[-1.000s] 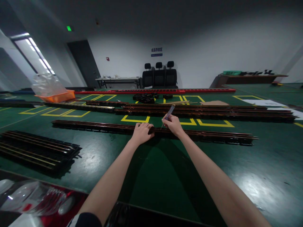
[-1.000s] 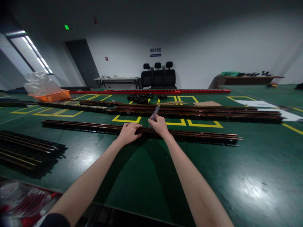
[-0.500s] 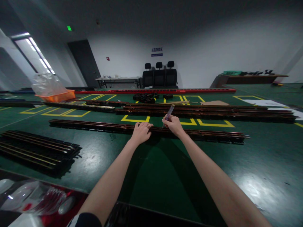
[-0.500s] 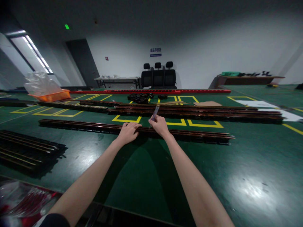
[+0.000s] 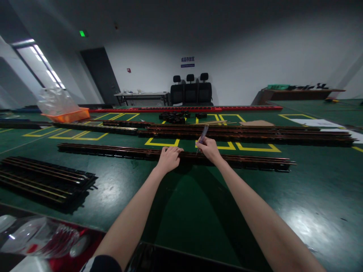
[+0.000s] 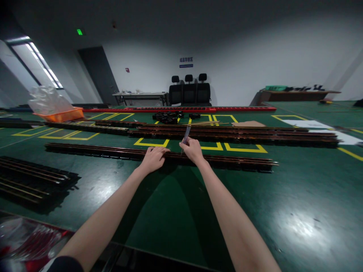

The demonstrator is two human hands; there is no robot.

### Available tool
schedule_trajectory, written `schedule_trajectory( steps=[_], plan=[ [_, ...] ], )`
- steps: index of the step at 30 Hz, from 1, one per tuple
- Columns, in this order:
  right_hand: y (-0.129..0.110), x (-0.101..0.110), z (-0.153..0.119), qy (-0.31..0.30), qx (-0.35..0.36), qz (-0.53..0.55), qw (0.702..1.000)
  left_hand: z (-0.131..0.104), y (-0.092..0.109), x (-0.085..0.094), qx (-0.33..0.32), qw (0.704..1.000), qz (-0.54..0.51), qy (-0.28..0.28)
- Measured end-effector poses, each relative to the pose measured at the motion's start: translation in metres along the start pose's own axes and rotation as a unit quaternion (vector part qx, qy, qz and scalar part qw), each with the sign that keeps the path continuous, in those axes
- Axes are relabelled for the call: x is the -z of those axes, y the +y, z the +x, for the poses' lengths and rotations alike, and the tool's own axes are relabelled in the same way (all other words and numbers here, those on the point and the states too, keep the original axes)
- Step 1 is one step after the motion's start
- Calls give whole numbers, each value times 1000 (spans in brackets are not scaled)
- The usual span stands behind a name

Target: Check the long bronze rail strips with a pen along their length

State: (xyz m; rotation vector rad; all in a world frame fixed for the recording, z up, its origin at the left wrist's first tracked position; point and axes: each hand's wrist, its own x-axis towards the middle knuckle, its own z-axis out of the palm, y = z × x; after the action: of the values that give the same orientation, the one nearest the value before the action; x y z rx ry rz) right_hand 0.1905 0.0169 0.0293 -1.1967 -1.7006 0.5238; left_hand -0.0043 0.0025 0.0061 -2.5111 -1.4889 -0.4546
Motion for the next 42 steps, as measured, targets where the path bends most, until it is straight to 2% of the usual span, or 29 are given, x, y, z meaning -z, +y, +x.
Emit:
schedule_trajectory(
  steps=[8,21,31,42],
  plan=[
    [-6,-5,-2,-7,34,-11,999,0,2,-1,5,1000,2,-8],
    [-6,-5,-1,-11,19,0,1000,2,3,-1,-6,1000,-12,1],
    [-3,-3,-1,-9,3,-1,1000,2,2,-3,-3,1000,-6,-14],
    [-5,-5,-1,-13,20,22,999,2,1,-4,13,1000,-5,-20]
  ],
)
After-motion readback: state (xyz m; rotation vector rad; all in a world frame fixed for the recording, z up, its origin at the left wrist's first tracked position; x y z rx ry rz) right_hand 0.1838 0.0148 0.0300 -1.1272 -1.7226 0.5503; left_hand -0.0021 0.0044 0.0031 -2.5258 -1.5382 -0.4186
